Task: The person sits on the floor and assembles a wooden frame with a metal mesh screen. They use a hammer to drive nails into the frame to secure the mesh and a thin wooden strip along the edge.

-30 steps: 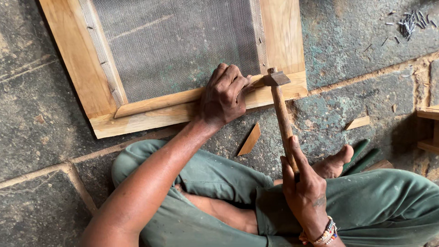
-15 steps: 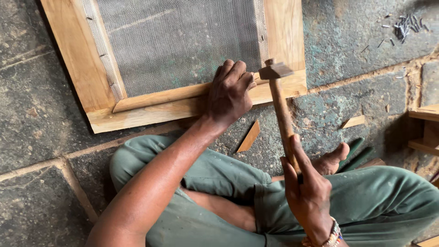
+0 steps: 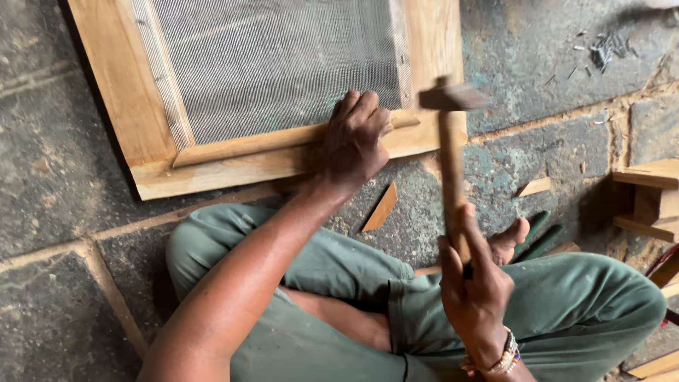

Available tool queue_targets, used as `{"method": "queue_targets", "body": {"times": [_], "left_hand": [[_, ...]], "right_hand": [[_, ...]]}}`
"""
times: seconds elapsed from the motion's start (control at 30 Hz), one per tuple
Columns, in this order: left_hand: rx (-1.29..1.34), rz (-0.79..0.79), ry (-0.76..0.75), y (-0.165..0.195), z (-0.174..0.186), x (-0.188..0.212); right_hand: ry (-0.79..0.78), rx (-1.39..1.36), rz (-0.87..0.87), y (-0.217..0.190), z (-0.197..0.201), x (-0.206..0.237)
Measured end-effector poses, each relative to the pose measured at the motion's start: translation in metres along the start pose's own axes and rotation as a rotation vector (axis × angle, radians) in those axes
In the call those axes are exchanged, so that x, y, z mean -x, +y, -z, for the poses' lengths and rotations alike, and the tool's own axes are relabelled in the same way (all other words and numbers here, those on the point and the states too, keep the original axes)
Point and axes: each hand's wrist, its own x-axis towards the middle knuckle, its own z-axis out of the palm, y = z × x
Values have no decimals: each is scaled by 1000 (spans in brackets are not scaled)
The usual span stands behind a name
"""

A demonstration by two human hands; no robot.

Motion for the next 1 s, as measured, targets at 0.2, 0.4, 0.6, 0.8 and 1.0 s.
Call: {"method": "queue_targets", "body": {"times": [0.2, 0.4, 0.6, 0.8, 1.0], "left_hand": [[-14, -47, 31, 0, -1, -2], [-59, -8, 61, 2, -6, 0], [30, 36, 96, 7, -3, 3], [4, 123, 28, 10, 1, 1], [82, 64, 72, 11, 7, 4]], "right_hand": [[-42, -49, 3, 7, -1, 3], [-49, -75, -39, 13, -9, 7], [67, -31, 38, 15, -12, 7], [-12, -94, 106, 9, -13, -1], [-148, -100, -139, 7, -13, 0]]}}
